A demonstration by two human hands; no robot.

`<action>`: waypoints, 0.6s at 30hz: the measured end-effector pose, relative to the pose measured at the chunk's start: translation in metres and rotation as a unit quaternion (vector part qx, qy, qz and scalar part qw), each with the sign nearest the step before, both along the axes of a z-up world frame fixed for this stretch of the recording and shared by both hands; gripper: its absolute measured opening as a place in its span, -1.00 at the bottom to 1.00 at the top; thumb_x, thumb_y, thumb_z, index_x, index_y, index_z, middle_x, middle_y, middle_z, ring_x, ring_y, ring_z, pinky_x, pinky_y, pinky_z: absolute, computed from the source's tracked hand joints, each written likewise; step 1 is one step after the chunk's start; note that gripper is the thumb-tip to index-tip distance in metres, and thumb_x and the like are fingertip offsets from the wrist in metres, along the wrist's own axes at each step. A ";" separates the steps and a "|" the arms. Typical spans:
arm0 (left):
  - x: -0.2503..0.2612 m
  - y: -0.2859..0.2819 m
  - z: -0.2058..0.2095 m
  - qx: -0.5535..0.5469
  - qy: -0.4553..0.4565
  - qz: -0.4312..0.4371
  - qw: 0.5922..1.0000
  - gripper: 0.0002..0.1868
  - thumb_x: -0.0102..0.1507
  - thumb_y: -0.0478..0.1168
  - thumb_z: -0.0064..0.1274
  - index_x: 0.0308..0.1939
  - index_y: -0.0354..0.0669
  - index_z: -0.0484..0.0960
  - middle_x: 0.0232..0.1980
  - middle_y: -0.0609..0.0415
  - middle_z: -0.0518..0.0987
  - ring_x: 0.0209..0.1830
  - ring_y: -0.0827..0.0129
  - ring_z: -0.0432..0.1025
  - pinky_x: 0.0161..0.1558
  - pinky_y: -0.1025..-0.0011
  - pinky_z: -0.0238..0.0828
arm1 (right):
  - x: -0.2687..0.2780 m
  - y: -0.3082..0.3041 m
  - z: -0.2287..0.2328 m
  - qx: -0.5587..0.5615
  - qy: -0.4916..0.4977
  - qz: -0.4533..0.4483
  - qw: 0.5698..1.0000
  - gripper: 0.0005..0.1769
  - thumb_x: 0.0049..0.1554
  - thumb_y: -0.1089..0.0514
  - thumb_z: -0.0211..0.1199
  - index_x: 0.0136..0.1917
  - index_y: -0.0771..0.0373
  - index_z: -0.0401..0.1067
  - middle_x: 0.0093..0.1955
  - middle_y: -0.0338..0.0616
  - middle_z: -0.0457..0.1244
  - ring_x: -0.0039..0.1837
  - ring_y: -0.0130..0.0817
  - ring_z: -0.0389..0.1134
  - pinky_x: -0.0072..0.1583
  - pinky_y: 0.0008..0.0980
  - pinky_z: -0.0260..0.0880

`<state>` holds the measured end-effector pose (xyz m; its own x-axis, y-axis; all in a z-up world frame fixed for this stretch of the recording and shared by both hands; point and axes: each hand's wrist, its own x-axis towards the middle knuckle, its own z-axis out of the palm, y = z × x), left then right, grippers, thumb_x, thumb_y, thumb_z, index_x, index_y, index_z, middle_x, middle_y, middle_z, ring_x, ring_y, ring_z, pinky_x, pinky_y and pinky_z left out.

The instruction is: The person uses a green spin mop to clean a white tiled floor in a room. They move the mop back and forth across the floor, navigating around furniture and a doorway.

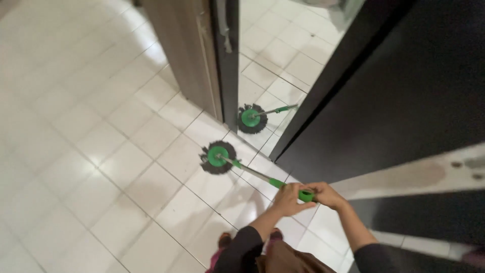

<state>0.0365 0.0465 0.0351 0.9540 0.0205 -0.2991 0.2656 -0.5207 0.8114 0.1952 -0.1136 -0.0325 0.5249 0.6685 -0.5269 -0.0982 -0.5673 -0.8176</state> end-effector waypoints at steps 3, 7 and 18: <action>0.010 0.017 -0.031 0.016 0.024 0.053 0.998 0.08 0.11 0.61 -0.20 0.33 -0.23 0.20 0.39 -0.22 0.33 0.51 0.02 0.15 0.49 -0.13 -0.03 | 0.018 0.036 -0.035 0.008 -0.004 0.071 0.997 -0.40 -0.15 0.54 0.25 0.19 0.34 0.62 0.02 0.12 0.49 0.06 -0.17 0.49 0.15 -0.17 0.50; 0.043 0.040 -0.102 -0.017 0.065 0.181 0.981 0.09 -0.03 0.53 0.12 0.37 0.01 0.21 0.37 -0.04 0.37 0.47 0.14 0.23 0.48 -0.12 0.02 | 0.030 0.086 -0.001 -0.040 -0.067 0.162 0.984 -0.35 -0.16 0.50 0.21 0.20 0.19 0.64 0.10 0.07 0.48 0.20 -0.05 0.48 0.23 -0.16 0.44; 0.001 0.068 -0.130 -0.044 0.132 0.395 0.908 0.15 0.06 0.40 0.10 0.61 0.34 -0.14 0.42 0.09 0.42 0.44 0.18 0.31 0.39 0.00 0.29 | 0.002 0.210 -0.095 -0.268 -0.298 0.247 0.883 -0.45 0.16 -0.34 0.17 0.37 -0.24 0.46 0.21 -0.10 0.41 0.24 -0.09 0.45 0.09 -0.11 0.54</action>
<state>0.0372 0.1141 -0.0948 0.5472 0.6317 -0.5491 0.7194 -0.0196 0.6943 0.1973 0.0962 -0.1278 0.5298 0.6318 -0.5658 0.6252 -0.7417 -0.2429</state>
